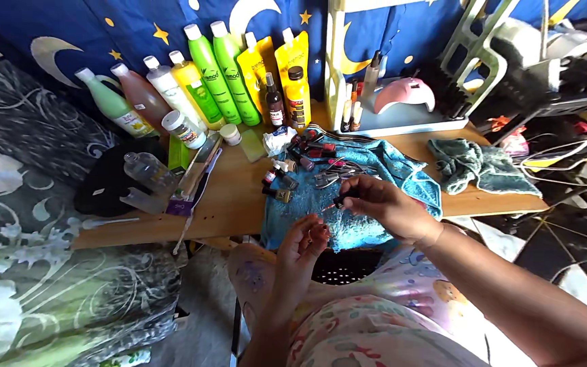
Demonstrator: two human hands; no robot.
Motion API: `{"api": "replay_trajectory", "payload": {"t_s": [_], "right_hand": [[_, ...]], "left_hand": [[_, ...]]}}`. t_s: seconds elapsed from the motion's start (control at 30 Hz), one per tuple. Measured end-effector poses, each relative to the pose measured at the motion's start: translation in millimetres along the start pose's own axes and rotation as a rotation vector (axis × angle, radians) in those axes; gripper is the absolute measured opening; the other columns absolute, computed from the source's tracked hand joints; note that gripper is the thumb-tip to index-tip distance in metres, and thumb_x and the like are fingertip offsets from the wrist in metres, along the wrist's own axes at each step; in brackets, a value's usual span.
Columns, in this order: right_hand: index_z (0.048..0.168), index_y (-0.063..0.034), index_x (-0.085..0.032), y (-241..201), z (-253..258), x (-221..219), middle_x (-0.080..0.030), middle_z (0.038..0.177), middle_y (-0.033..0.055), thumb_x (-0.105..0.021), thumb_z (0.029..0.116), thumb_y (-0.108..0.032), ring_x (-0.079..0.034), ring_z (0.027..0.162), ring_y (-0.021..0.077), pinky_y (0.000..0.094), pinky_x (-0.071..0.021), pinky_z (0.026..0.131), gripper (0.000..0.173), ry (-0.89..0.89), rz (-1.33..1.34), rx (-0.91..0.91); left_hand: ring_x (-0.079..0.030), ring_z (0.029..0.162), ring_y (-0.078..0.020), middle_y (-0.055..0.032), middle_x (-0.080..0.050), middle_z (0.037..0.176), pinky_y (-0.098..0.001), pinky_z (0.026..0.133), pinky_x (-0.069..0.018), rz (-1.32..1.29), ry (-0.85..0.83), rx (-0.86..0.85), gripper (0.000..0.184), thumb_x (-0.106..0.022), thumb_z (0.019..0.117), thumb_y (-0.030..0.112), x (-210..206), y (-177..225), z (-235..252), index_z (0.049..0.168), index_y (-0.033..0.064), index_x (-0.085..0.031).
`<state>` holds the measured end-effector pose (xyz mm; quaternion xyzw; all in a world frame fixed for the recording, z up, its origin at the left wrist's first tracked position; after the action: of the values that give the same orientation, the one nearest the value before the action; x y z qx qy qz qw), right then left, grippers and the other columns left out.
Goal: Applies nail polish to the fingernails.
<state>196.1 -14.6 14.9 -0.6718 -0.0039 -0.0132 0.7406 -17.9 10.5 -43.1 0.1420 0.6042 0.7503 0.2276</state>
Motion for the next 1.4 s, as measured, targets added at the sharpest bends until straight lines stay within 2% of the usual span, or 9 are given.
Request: {"api": "replay_trajectory", "payload": {"t_s": [0.13, 0.37, 0.5, 0.7, 0.8, 0.87, 0.93, 1.03, 1.4], "right_hand": [[0.112, -0.0060, -0.060, 21, 2, -18, -0.069, 0.090, 0.0055, -0.051, 0.1062, -0.015, -0.065, 0.076, 0.0108, 0.0265, -0.0561, 0.076, 0.015, 0.025, 0.446, -0.240], [0.113, -0.0067, -0.066, 40, 16, -50, -0.067, 0.087, 0.0009, -0.052, 0.1079, -0.033, -0.065, 0.076, 0.0071, 0.0240, -0.0569, 0.073, 0.030, -0.079, 0.577, -0.392], [0.109, -0.0054, -0.072, 28, 43, -17, -0.070, 0.094, -0.0007, -0.038, 0.1114, -0.038, -0.064, 0.077, 0.0056, 0.0251, -0.0547, 0.072, 0.047, -0.115, 0.073, -0.231], [0.111, -0.0028, -0.073, -11, 132, 119, -0.074, 0.092, 0.0116, -0.060, 0.1026, -0.019, -0.071, 0.077, 0.0221, 0.0471, -0.0603, 0.074, 0.023, 0.427, -0.696, 0.241], [0.117, -0.0042, -0.072, -12, 202, 183, -0.073, 0.097, 0.0231, -0.055, 0.1034, -0.022, -0.070, 0.089, 0.0446, 0.0688, -0.0530, 0.078, 0.028, 0.487, -1.023, 0.078], [0.123, -0.0075, -0.070, -13, 244, 206, -0.071, 0.110, 0.0271, -0.051, 0.1054, -0.020, -0.067, 0.103, 0.0513, 0.0732, -0.0501, 0.084, 0.029, 0.410, -1.173, -0.090], [0.124, -0.0102, -0.070, -10, 278, 219, -0.068, 0.119, 0.0283, -0.052, 0.1034, -0.016, -0.065, 0.110, 0.0528, 0.0744, -0.0495, 0.084, 0.028, 0.361, -1.260, -0.227], [0.123, -0.0116, -0.070, -7, 313, 226, -0.066, 0.123, 0.0284, -0.064, 0.0925, -0.006, -0.062, 0.113, 0.0532, 0.0748, -0.0496, 0.082, 0.032, 0.314, -1.323, -0.385], [0.124, -0.0074, -0.069, 17, 347, 239, -0.063, 0.127, 0.0311, -0.064, 0.0956, -0.008, -0.060, 0.115, 0.0554, 0.0771, -0.0474, 0.083, 0.029, 0.234, -1.449, -0.471]], "left_hand": [[-0.055, 0.132, -0.0248, -0.0139, -0.053, 0.148, -0.0402, 0.108, -0.0511, -0.030, -0.119, -0.120, 0.032, -0.067, 0.0987, 0.015, -6, -1, 7, 0.128, 0.0023, -0.065], [-0.048, 0.138, -0.0126, 0.0012, -0.053, 0.148, -0.0348, 0.115, -0.0425, -0.019, -0.089, -0.213, 0.026, -0.068, 0.0978, 0.028, -15, -14, 24, 0.122, 0.0193, -0.070], [-0.055, 0.130, -0.0160, 0.0006, -0.058, 0.143, -0.0351, 0.108, -0.0486, -0.019, 0.046, -0.245, 0.028, -0.066, 0.0990, 0.026, 2, -21, 39, 0.127, 0.0205, -0.068], [-0.067, 0.110, -0.0152, 0.0013, -0.063, 0.132, -0.0388, 0.095, -0.0587, 0.087, 0.358, -0.321, 0.033, -0.057, 0.1042, 0.021, 45, -39, 63, 0.137, 0.0141, -0.059], [-0.069, 0.098, -0.0123, -0.0041, -0.066, 0.119, -0.0334, 0.087, -0.0610, 0.255, 0.472, -0.300, 0.031, -0.051, 0.1040, 0.012, 49, -44, 66, 0.131, -0.0026, -0.056], [-0.070, 0.095, -0.0097, -0.0028, -0.066, 0.119, -0.0310, 0.085, -0.0618, 0.305, 0.461, -0.229, 0.032, -0.052, 0.1060, 0.018, 45, -42, 66, 0.130, -0.0024, -0.057], [-0.071, 0.092, -0.0099, 0.0013, -0.069, 0.113, -0.0312, 0.082, -0.0625, 0.271, 0.425, -0.172, 0.030, -0.056, 0.1052, 0.023, 44, -41, 66, 0.129, 0.0061, -0.061], [-0.070, 0.095, -0.0044, 0.0097, -0.064, 0.129, -0.0262, 0.080, -0.0626, 0.213, 0.339, -0.182, 0.026, -0.058, 0.1047, 0.028, 52, -49, 69, 0.130, 0.0242, -0.064], [-0.070, 0.096, -0.0089, 0.0038, -0.064, 0.130, -0.0271, 0.082, -0.0619, 0.037, 0.286, -0.210, 0.033, -0.063, 0.1017, 0.030, 61, -63, 67, 0.134, 0.0218, -0.064]]}}
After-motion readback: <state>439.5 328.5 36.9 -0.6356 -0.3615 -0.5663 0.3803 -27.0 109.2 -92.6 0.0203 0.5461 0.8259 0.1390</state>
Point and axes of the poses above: each hand's wrist, its own z-axis towards the middle knuckle, its own x-axis out of the back of the hand, y = z × x, the point moved 3 cm from there along z, towards the middle knuckle
